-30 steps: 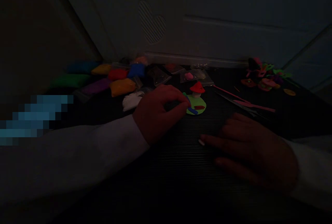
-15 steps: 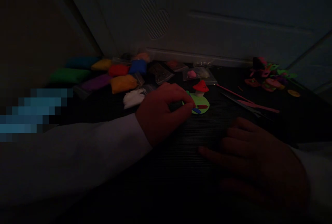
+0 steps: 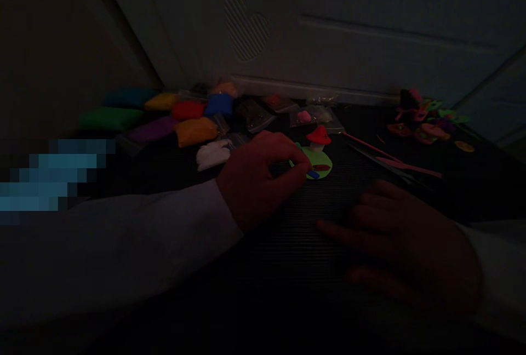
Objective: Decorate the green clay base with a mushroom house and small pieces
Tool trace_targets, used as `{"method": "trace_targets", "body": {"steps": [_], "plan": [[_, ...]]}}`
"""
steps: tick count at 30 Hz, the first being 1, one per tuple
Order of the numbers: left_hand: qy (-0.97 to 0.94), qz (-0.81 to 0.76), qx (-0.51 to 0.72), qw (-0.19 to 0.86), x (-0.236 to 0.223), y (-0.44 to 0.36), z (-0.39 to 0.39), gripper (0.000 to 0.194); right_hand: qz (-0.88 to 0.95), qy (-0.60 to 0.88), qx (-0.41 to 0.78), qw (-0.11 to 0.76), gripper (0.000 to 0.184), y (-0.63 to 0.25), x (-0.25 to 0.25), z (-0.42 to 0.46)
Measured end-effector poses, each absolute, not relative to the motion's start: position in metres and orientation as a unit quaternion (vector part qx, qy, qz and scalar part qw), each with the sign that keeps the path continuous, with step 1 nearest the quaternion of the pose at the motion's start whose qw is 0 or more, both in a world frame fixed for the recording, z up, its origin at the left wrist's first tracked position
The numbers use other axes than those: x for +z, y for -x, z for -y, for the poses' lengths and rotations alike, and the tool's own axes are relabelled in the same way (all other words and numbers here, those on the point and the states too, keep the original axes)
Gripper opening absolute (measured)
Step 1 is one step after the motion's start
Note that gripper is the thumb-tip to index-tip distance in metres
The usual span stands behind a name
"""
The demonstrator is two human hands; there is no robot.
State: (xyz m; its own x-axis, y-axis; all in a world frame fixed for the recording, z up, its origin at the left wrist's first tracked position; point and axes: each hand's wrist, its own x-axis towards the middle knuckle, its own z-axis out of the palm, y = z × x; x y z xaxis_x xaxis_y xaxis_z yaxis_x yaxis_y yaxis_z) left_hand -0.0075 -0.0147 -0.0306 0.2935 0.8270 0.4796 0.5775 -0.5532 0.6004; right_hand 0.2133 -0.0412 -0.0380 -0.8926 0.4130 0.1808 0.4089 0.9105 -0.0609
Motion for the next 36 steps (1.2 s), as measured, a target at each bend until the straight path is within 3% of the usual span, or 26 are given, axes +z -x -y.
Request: {"method": "trace_targets", "body": {"steps": [36], "plan": [[-0.790, -0.448, 0.387, 0.158, -0.0295, 0.0062, 0.0168, 0.013, 0.975, 0.208, 0.005, 0.082, 0.049, -0.2116, -0.0368, 0.0459]]}}
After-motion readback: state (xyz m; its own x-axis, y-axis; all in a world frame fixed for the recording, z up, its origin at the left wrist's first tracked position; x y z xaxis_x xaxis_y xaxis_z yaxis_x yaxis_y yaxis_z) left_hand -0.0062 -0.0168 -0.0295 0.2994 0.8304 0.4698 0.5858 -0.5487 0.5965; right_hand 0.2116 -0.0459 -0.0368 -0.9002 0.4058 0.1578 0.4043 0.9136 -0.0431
